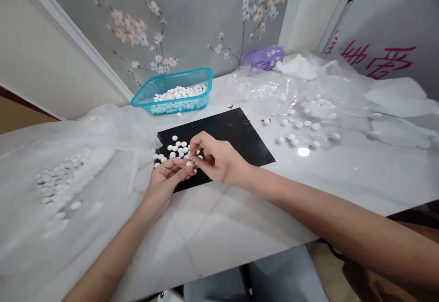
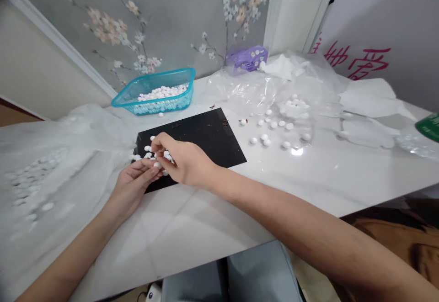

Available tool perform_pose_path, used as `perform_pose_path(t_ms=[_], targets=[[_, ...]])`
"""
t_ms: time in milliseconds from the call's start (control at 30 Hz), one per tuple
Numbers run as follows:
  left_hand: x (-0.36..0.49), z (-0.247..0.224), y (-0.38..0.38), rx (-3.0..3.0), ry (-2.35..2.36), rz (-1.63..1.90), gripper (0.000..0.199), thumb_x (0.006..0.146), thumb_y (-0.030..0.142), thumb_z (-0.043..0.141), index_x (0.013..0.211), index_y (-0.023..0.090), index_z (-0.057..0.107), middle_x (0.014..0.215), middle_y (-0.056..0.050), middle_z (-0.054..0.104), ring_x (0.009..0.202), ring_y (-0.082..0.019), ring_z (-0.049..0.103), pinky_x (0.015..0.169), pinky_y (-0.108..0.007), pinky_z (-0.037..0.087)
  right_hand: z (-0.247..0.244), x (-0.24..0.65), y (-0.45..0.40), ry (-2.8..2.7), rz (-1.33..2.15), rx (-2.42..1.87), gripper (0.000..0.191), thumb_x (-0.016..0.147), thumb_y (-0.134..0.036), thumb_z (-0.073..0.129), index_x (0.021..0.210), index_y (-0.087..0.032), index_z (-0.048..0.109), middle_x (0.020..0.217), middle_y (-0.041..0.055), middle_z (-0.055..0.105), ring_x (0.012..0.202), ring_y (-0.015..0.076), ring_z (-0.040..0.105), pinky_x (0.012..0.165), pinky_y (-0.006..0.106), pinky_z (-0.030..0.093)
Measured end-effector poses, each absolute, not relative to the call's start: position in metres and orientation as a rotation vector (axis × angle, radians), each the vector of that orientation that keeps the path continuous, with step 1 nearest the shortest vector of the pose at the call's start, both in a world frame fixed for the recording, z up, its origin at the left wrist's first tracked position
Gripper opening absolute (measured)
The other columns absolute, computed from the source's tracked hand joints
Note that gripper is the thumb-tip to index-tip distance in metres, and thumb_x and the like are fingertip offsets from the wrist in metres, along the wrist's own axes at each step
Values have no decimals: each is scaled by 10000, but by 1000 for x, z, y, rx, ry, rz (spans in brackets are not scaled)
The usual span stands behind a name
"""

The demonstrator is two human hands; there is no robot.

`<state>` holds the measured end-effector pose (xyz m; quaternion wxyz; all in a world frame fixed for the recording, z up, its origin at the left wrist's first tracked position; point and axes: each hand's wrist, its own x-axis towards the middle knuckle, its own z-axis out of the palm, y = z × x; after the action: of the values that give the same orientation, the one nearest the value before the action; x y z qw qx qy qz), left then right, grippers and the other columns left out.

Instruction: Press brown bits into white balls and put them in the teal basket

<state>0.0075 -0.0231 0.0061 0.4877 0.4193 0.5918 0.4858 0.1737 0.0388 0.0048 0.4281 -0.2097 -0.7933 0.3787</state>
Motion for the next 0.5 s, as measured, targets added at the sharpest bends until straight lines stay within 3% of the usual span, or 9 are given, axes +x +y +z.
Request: perform_pose_path(t_ms=[167, 333, 500], targets=[[10, 8, -22, 997, 1412, 1195, 176, 630, 308, 777, 721, 192, 681, 697, 18, 664, 662, -72, 603, 664, -146, 485, 5, 175, 38, -1979, 955, -423, 209, 802, -154, 472, 993, -184, 392, 826, -34, 565, 482, 20, 421, 524, 154, 337], [9, 8, -23, 960, 1390, 1228, 190, 612, 321, 787, 713, 193, 688, 724, 10, 689, 701, -86, 624, 705, -165, 496, 8, 177, 37, -2091, 905, -446, 373, 761, -143, 522, 1100, -186, 371, 948, 17, 589, 740, 85, 564, 571, 163, 357], [7, 7, -22, 961, 1352, 1227, 164, 633, 312, 776, 730, 206, 696, 705, 18, 689, 677, -74, 622, 690, -148, 494, 7, 176, 38, -2152, 903, -502, 362, 791, -152, 505, 1126, -194, 375, 933, 7, 600, 610, 63, 522, 562, 181, 361]])
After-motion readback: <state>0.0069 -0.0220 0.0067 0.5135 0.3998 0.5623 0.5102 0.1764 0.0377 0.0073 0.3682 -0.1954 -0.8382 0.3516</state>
